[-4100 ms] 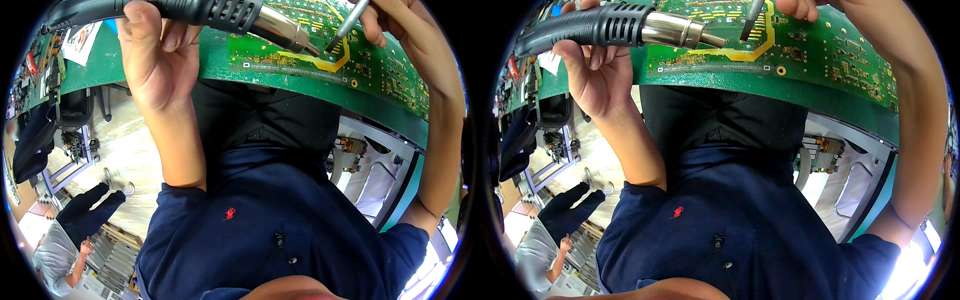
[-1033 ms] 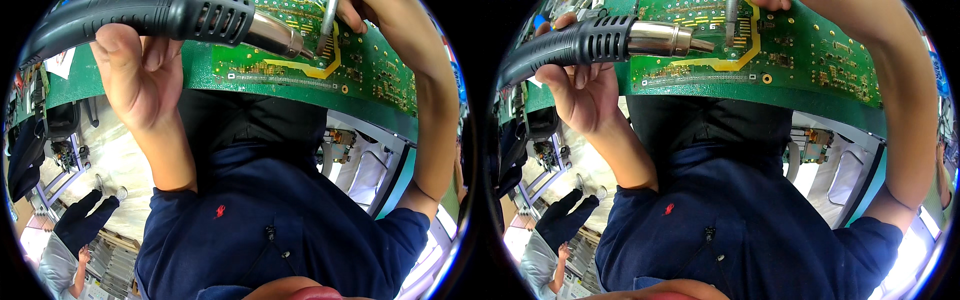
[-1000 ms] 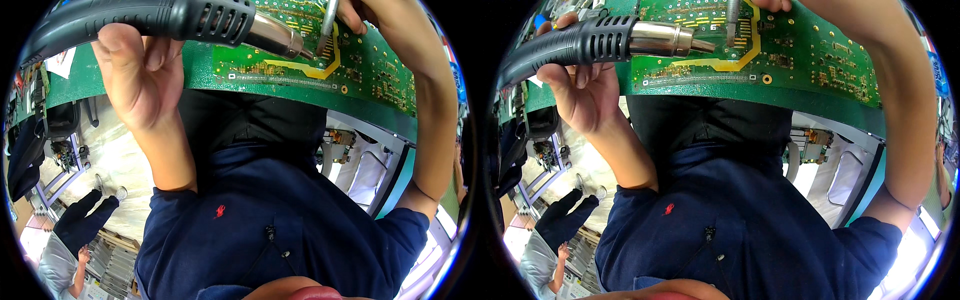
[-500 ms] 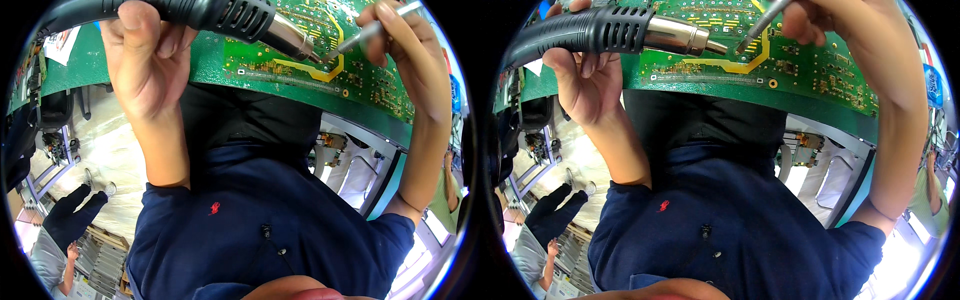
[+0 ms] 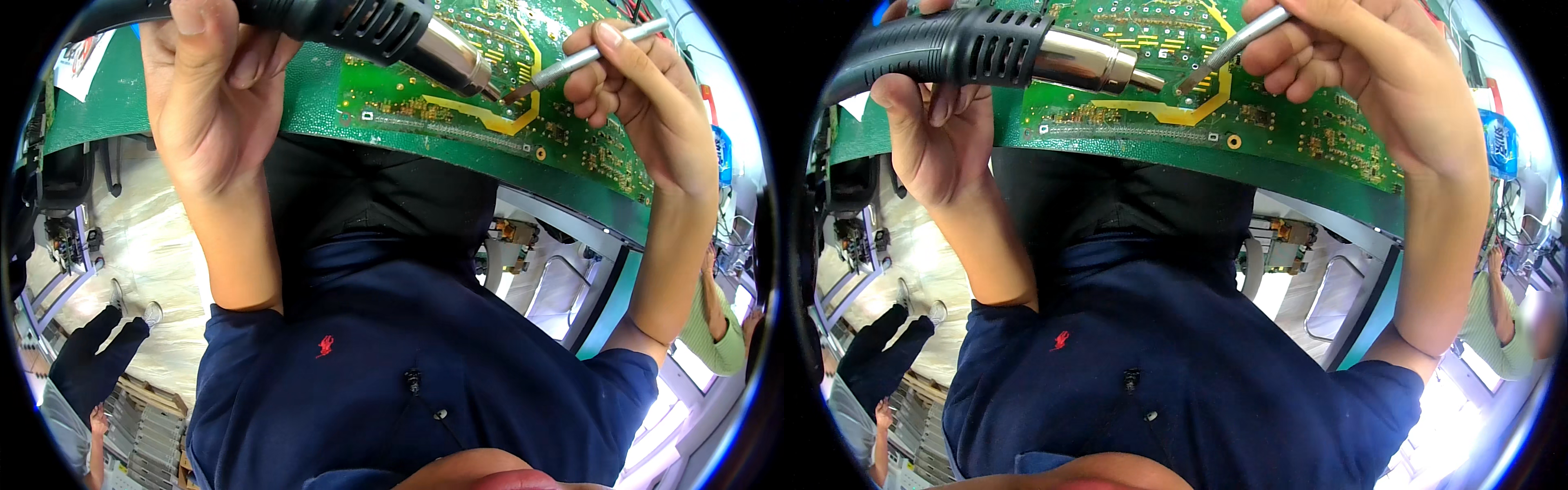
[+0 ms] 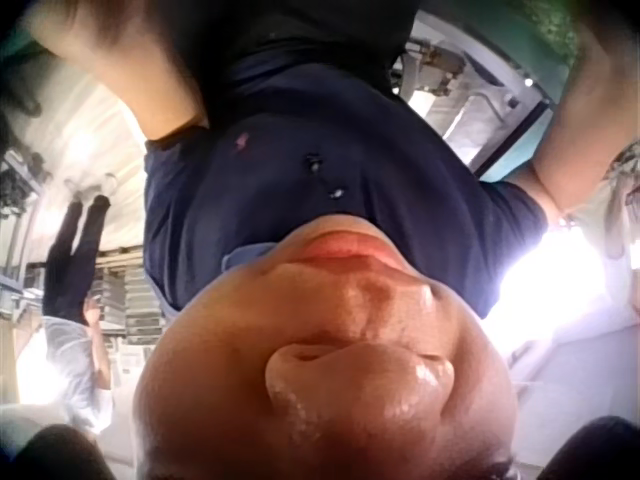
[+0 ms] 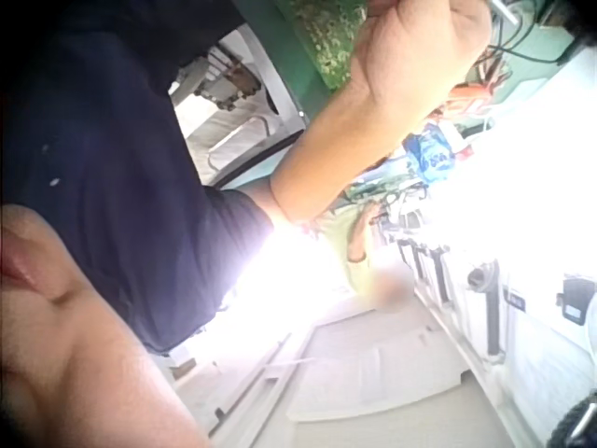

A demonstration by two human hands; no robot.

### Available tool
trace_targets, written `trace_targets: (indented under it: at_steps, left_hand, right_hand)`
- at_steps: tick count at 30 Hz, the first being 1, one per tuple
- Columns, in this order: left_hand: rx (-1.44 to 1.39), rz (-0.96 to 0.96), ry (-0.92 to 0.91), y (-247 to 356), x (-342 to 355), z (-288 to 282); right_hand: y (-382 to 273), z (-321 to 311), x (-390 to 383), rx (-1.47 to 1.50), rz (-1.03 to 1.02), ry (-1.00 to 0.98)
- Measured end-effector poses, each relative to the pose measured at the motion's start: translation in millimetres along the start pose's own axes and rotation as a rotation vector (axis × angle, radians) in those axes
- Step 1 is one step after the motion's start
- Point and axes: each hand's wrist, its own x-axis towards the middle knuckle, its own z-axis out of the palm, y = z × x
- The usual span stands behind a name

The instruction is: The person solders components on a large green circuit board using a hot air rework tool and a probe.

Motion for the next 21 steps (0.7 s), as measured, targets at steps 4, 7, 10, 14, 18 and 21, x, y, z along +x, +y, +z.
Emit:
trace_targets:
  at_steps: [4,7,10,14,18,21]
  left_hand:
    - [-0.130,0.015,0.191,-6,-2,13]
    - [-0.008,-0.004,0.255,1,3,35]
    - [0.050,-0.026,0.287,3,3,32]
    - [0.044,-0.048,0.271,9,7,41]
    - [0.033,-0.025,0.222,8,8,37]
    - [-0.053,-0.037,0.244,3,5,24]
  right_hand:
    - [1,3,0,0.057,0.062,0.042]
    - [-1,-4,4,0.111,0.087,-0.023]
    - [0,-4,3,0.053,-0.030,0.039]
    - [0,3,1,0.010,-0.048,0.057]
    - [0,3,2,0.025,-0.038,0.029]
    - [2,3,3,0.028,-0.049,0.047]
